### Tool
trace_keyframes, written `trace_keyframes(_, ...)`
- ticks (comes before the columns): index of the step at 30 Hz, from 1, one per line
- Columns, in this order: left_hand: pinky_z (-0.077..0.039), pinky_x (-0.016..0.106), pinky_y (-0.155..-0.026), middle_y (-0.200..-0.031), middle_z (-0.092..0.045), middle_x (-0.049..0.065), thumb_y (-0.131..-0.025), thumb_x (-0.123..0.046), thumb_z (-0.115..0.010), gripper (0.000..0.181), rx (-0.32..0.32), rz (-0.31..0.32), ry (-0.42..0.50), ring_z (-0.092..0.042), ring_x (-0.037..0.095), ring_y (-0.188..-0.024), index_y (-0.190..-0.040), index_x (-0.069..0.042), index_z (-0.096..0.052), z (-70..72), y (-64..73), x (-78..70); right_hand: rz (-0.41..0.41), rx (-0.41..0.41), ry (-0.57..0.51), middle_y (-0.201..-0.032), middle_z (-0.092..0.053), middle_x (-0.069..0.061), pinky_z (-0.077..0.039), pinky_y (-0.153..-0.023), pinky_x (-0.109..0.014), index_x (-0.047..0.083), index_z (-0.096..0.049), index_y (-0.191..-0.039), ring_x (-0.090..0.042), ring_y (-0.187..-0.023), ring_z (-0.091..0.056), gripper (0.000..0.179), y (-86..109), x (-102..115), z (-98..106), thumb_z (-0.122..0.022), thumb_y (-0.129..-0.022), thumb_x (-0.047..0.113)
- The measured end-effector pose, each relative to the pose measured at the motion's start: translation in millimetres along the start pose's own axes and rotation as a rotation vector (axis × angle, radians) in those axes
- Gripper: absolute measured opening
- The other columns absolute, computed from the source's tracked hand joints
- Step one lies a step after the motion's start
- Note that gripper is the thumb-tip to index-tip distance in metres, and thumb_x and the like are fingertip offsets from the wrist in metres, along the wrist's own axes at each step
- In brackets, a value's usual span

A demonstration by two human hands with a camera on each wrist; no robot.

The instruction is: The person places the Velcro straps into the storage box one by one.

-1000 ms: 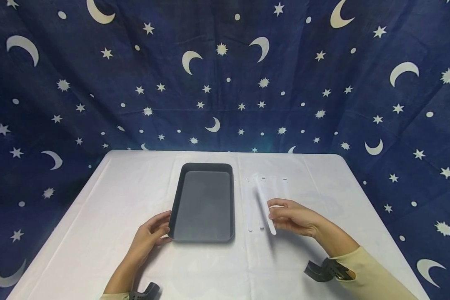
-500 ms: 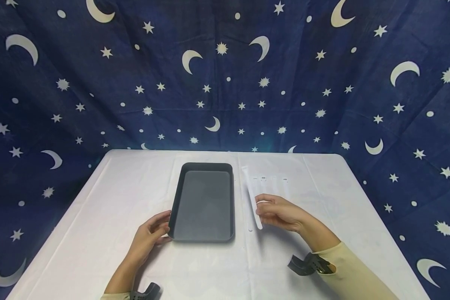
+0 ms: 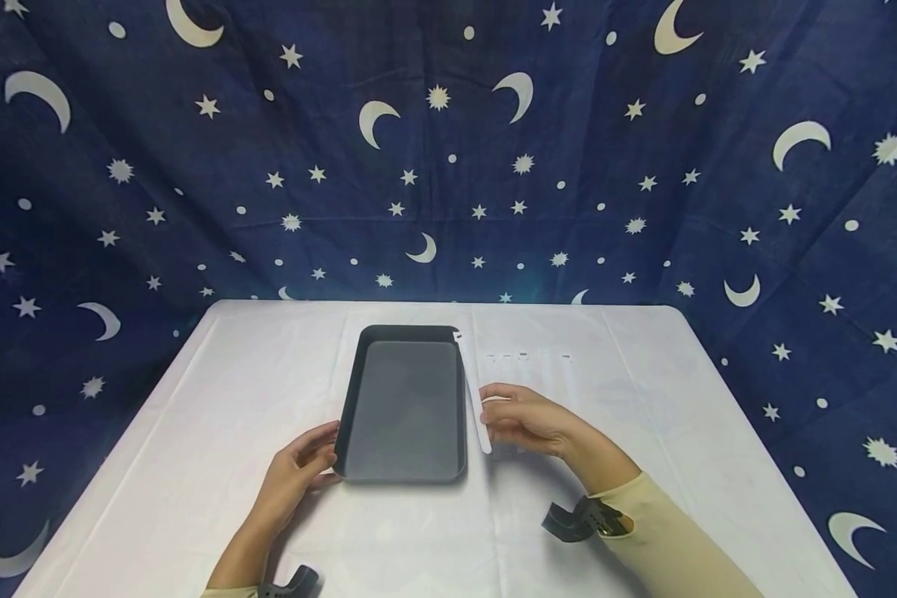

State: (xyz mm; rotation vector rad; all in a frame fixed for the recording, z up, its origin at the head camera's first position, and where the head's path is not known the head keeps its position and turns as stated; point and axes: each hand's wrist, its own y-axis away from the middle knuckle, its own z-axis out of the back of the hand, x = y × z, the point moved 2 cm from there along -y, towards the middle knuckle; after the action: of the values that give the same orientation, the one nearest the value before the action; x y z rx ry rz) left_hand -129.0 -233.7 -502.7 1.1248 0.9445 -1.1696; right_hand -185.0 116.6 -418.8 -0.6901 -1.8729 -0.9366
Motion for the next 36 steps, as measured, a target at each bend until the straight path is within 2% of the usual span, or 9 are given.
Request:
trace_keyframes(4,-0.063,0.030,-0.083,-0.137,-0.055,0.022,-0.090,-0.015,-0.069,0.055,0.007,-0.002,0.022,-0.064,0.023,-0.115,-0.141,-0.004,-0.049,-0.3,1.0,-0.1,0.006,0.003,-0.007,-0.090,-0.062,-0.001,-0.058,-0.072,-0.022,0.005,-0.054,-0.108,-0.011,-0.080,-0.062,0.023,-7.4,-1,-9,-0.057,-0.086,-0.002)
trace_keyframes(10,-0.063,0.030,-0.084,-0.137,-0.054,0.023,-0.091,-0.012,-0.068,0.055,0.020,-0.008,0.032,-0.066,0.009,-0.107,-0.141,-0.003,-0.048,-0.3,2.1,0.2,0.010,0.007,-0.033,-0.090,-0.065,-0.003,-0.058,-0.071,-0.024,0.005,-0.056,-0.107,-0.013,-0.080,-0.064,0.023,-17.2,-3,-21,-0.054,-0.086,-0.006)
trace_keyframes(12,-0.063,0.031,-0.083,-0.137,-0.055,0.023,-0.090,-0.012,-0.068,0.055,0.021,-0.013,0.035,-0.066,0.008,-0.106,-0.141,-0.002,-0.049,0.1,1.9,0.3,0.013,0.002,-0.031,-0.090,-0.066,-0.004,-0.058,-0.072,-0.024,0.005,-0.056,-0.105,-0.013,-0.080,-0.064,0.023,-19.9,-4,-25,-0.055,-0.086,-0.006)
trace_keyframes(21,-0.063,0.030,-0.084,-0.138,-0.055,0.021,-0.090,-0.010,-0.067,0.055,0.015,-0.009,0.028,-0.064,0.024,-0.115,-0.142,-0.004,-0.049,0.9,1.1,-1.5,0.021,-0.025,-0.026,-0.086,-0.063,-0.003,-0.058,-0.071,-0.023,0.004,-0.056,-0.105,-0.012,-0.077,-0.063,0.022,-31.6,-6,-38,-0.055,-0.085,-0.006)
trace_keyframes(24,-0.063,0.030,-0.084,-0.137,-0.055,0.022,-0.090,-0.010,-0.067,0.054,0.013,-0.012,0.024,-0.065,0.022,-0.114,-0.141,-0.004,-0.049,0.9,0.5,-1.0,0.016,-0.020,-0.034,-0.086,-0.062,-0.003,-0.057,-0.070,-0.023,0.002,-0.054,-0.107,-0.012,-0.076,-0.062,0.024,-36.7,-8,-42,-0.054,-0.085,-0.007)
trace_keyframes(32,-0.063,0.029,-0.083,-0.137,-0.054,0.023,-0.090,-0.010,-0.067,0.054,0.024,-0.028,0.030,-0.065,0.004,-0.104,-0.141,-0.002,-0.049,1.4,1.2,-0.4,0.023,-0.013,-0.023,-0.085,-0.060,-0.004,-0.058,-0.069,-0.022,-0.001,-0.049,-0.112,-0.011,-0.076,-0.062,0.027,-50.0,-17,-51,-0.054,-0.086,-0.008)
trace_keyframes(36,-0.063,0.030,-0.083,-0.137,-0.054,0.024,-0.091,-0.011,-0.067,0.054,0.028,-0.038,0.038,-0.065,0.002,-0.103,-0.141,-0.001,-0.049,1.8,1.4,0.1,0.013,-0.027,-0.029,-0.084,-0.059,-0.004,-0.058,-0.069,-0.022,-0.002,-0.048,-0.113,-0.011,-0.075,-0.062,0.029,-55.9,-22,-55,-0.055,-0.086,-0.009)
